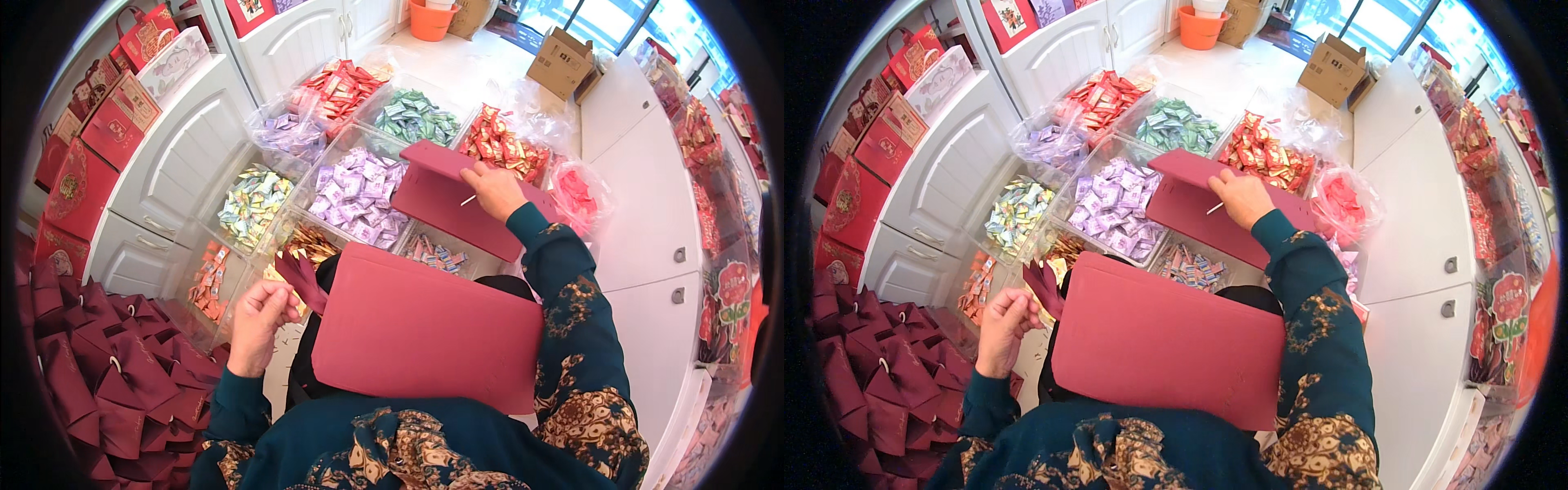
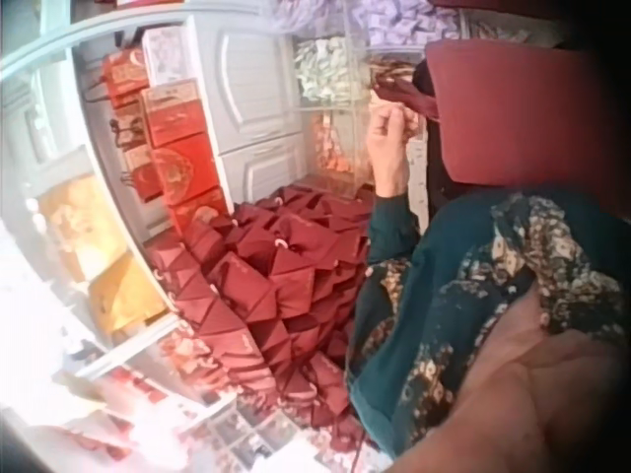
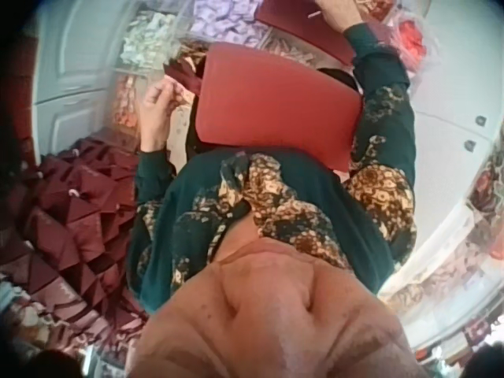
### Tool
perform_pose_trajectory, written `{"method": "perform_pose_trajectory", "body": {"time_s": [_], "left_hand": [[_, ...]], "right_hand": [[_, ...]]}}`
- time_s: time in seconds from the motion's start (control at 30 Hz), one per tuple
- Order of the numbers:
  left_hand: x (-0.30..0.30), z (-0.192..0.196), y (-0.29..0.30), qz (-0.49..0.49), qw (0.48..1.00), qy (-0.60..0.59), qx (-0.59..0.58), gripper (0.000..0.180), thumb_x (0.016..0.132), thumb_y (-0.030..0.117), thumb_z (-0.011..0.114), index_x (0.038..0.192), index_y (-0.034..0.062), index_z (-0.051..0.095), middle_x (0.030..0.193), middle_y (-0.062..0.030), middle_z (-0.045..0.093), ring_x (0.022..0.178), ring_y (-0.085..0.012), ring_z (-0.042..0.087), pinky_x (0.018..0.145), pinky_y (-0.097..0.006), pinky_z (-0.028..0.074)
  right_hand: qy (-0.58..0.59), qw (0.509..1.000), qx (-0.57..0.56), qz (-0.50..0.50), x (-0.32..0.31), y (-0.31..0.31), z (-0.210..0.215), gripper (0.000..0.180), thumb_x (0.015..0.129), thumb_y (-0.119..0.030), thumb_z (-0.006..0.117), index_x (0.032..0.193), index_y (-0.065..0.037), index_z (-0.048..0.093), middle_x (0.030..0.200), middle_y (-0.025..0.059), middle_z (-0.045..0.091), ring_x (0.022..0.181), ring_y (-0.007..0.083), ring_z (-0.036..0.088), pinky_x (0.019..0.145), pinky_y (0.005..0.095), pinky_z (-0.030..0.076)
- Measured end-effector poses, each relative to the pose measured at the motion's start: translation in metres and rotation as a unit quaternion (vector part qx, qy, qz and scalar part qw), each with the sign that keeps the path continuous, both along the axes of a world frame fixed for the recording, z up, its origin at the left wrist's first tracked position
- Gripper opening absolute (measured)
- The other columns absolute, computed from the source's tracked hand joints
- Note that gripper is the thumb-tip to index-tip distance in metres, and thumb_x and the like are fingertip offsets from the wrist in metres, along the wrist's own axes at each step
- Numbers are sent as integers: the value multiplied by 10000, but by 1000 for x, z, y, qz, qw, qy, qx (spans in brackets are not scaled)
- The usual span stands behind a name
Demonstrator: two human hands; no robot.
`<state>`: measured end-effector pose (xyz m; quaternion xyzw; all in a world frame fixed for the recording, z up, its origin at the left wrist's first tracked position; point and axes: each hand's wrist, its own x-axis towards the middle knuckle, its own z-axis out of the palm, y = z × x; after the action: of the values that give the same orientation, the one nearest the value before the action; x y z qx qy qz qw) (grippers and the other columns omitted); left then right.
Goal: The person folds maroon paper sheets into bag shapes and secures them with small metal pins. They repeatedly pick up a sheet, fold it, insert a pin, and place the finished bag on a growing stack. The workspace contains bins of colorful wrapped candies and stacks of completed bags.
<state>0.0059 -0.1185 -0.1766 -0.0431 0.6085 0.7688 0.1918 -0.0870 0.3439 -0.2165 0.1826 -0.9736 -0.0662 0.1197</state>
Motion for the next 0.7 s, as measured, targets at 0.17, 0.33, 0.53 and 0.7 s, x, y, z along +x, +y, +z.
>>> {"method": "perform_pose_trajectory", "body": {"time_s": [0.17, 0.33, 0.53, 0.7], "left_hand": [[16, 12, 18, -50, 997, 1, -61, 129, 946, 111, 622, 1021, 10, 651, 899, -37, 663, 721, -89, 603, 660, -220, 492], [28, 14, 27, -53, 991, 36, -116, 202, 873, 33, 692, 1070, -5, 667, 914, -9, 641, 750, -51, 557, 676, -194, 456], [39, 20, 29, -87, 960, 160, -213, 351, 816, 32, 729, 1157, -8, 655, 1034, -52, 610, 791, -80, 558, 680, -217, 476], [54, 17, 26, -74, 954, 178, -231, 387, 812, 37, 727, 1188, -3, 645, 1087, -73, 605, 803, -104, 571, 673, -229, 487]], "right_hand": [[-66, 997, -36, -21, 7, -2, -49, 262, 816, -62, 567, 1075, -92, 546, 926, 132, 568, 730, 338, 649, 619, 442, 516], [-125, 990, -60, -26, 9, 2, -54, 555, 735, -456, 767, 1128, -103, 596, 972, 146, 674, 858, 345, 671, 724, 465, 525], [-369, 861, -341, -86, 17, -8, 64, 307, 890, -284, 703, 790, 4, 672, 731, 8, 649, 748, 46, 583, 682, 253, 488], [-386, 852, -349, 61, 104, -70, 142, 185, 846, -154, 740, 971, -21, 711, 860, 97, 692, 788, 193, 670, 711, 310, 522]]}}
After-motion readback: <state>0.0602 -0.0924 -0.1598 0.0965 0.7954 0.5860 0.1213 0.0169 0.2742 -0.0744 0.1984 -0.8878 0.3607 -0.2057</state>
